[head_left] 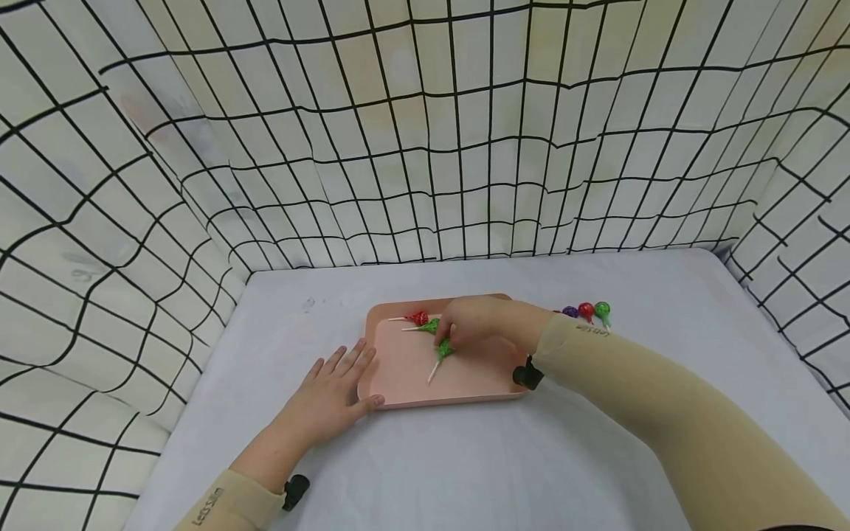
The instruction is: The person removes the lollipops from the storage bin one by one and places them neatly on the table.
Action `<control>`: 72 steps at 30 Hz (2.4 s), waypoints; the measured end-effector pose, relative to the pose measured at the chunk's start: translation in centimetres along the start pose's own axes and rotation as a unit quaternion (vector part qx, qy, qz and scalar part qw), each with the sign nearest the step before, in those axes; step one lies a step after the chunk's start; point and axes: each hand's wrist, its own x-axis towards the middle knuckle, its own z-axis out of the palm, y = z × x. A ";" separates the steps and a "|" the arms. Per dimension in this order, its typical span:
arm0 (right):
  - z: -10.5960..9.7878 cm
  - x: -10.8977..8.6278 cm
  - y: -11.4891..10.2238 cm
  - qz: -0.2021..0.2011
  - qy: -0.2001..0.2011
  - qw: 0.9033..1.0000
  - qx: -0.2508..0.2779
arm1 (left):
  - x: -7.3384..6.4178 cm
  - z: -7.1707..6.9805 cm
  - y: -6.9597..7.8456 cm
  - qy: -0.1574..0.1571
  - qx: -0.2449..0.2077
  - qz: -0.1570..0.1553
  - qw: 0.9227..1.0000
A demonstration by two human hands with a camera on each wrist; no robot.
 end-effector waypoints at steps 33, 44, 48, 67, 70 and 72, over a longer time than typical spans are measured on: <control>0.2 -0.2 0.1 -0.007 0.017 1.000 0.001 | -0.2 -0.2 0.0 -0.002 -0.004 0.000 1.000; 0.5 -0.1 -0.2 -0.004 0.022 1.000 0.002 | -0.1 -0.2 -0.1 -0.004 -0.004 0.002 1.000; 0.5 -0.1 -0.2 -0.007 0.021 1.000 0.001 | -0.1 -0.1 -0.1 -0.003 -0.002 0.003 1.000; 0.1 -0.6 0.1 0.011 0.030 0.999 -0.004 | -0.2 -0.3 0.3 0.000 -0.005 -0.004 1.000; -0.1 -0.8 0.3 0.010 0.035 0.999 0.003 | -0.2 -0.5 0.4 0.000 -0.005 -0.004 1.000; -0.3 -0.9 0.4 0.009 0.038 0.999 0.010 | -0.3 -0.5 0.4 0.001 -0.006 -0.004 1.000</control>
